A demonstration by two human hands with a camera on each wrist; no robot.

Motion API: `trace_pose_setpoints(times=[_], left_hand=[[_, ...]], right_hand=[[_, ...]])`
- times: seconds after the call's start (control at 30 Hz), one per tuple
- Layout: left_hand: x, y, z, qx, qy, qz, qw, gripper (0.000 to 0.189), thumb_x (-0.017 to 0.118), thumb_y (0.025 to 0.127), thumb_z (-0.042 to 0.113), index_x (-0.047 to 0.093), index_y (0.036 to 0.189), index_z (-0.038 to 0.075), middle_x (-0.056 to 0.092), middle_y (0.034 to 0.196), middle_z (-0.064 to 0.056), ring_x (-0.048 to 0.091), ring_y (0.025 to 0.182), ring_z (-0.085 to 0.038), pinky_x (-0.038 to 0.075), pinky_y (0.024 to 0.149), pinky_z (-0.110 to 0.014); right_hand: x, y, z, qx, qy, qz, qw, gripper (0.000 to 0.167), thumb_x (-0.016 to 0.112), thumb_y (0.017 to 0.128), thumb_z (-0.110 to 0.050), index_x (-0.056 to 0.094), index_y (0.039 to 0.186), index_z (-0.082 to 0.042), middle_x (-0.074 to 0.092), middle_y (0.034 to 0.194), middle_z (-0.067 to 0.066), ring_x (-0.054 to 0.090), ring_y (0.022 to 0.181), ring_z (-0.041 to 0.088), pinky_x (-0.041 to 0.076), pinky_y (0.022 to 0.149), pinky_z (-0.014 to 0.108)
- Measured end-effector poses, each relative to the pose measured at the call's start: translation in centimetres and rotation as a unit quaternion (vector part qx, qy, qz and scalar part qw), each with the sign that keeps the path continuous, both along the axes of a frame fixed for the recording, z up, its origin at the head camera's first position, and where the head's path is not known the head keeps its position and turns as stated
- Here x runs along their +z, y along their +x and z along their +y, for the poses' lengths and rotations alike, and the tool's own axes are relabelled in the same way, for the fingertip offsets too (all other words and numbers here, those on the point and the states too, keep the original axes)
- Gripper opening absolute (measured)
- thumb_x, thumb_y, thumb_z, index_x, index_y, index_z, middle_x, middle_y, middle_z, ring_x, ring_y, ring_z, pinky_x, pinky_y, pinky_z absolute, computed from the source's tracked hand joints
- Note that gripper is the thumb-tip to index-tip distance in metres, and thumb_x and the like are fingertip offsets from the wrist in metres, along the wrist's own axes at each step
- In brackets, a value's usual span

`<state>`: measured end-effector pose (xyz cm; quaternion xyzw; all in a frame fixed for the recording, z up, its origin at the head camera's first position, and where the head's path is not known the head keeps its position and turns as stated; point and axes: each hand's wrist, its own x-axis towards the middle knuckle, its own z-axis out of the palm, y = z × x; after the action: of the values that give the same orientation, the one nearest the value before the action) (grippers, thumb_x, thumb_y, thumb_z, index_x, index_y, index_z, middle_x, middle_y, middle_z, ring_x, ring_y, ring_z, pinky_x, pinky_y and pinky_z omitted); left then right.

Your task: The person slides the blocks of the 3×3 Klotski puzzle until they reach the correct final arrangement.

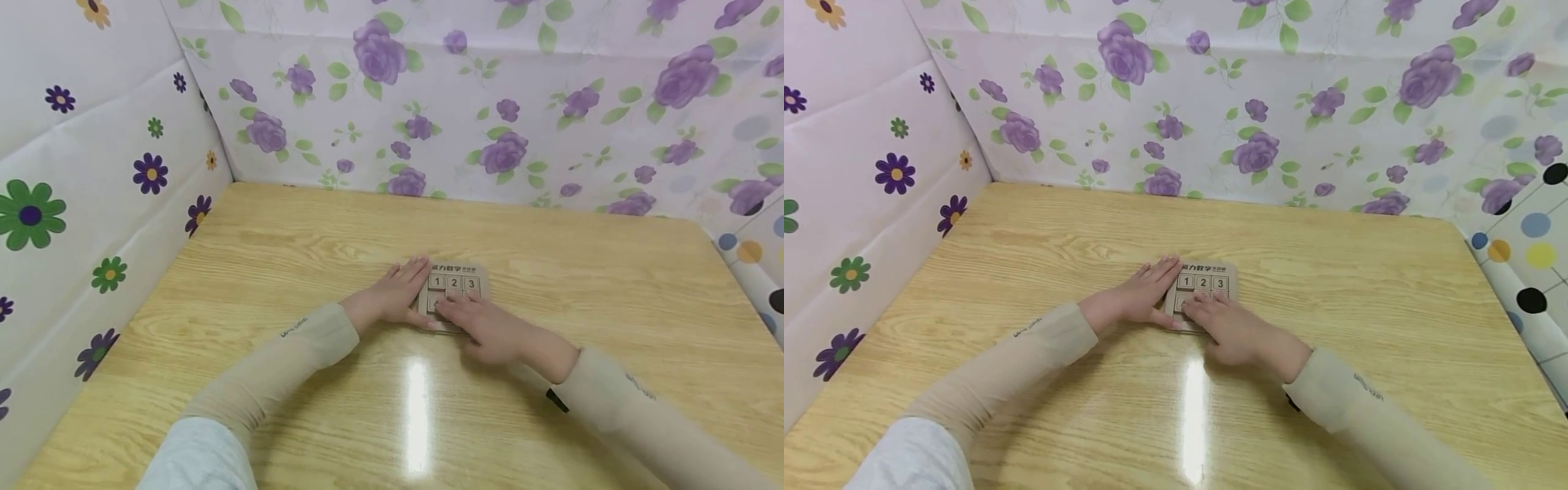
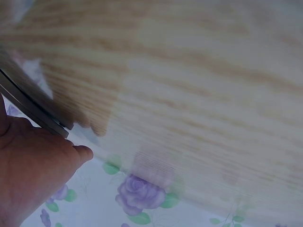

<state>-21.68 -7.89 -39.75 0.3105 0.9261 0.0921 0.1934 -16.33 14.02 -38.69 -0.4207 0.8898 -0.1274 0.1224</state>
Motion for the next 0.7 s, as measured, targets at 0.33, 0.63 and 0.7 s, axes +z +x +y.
trace_pose_setpoints(times=[0.33,0.63,0.7], left_hand=[[-0.4,-0.1,0.0,0.005,0.003,-0.001,1.0,0.118,0.061,0.077,0.068,-0.006,0.152,0.006,-0.011,0.16,-0.009,-0.01,0.147,-0.023,-0.002,0.12,-0.042],[-0.1,0.0,0.0,0.004,0.004,-0.001,1.0,0.116,0.061,0.078,0.066,-0.004,0.153,0.006,-0.01,0.16,-0.009,-0.009,0.147,-0.023,-0.002,0.12,-0.043],[-0.1,0.0,0.0,0.003,0.003,0.001,1.0,0.117,0.061,0.078,0.067,-0.005,0.153,0.006,-0.01,0.16,-0.01,-0.01,0.147,-0.023,-0.002,0.12,-0.042]], right_hand=[[0.2,1.5,0.0,0.001,-0.001,-0.023,0.9997,0.074,0.061,0.08,-0.01,0.03,0.146,0.004,0.032,0.151,0.019,0.024,0.142,0.037,0.015,0.117,0.055],[0.1,0.4,1.7,-0.055,0.001,0.014,0.9984,0.073,0.06,0.081,-0.011,0.03,0.146,0.004,0.034,0.15,0.021,0.025,0.141,0.04,0.014,0.116,0.057],[0.1,0.2,1.9,-0.058,0.006,0.011,0.9982,0.073,0.061,0.083,-0.012,0.029,0.146,0.006,0.032,0.151,0.022,0.024,0.141,0.04,0.012,0.117,0.057]])
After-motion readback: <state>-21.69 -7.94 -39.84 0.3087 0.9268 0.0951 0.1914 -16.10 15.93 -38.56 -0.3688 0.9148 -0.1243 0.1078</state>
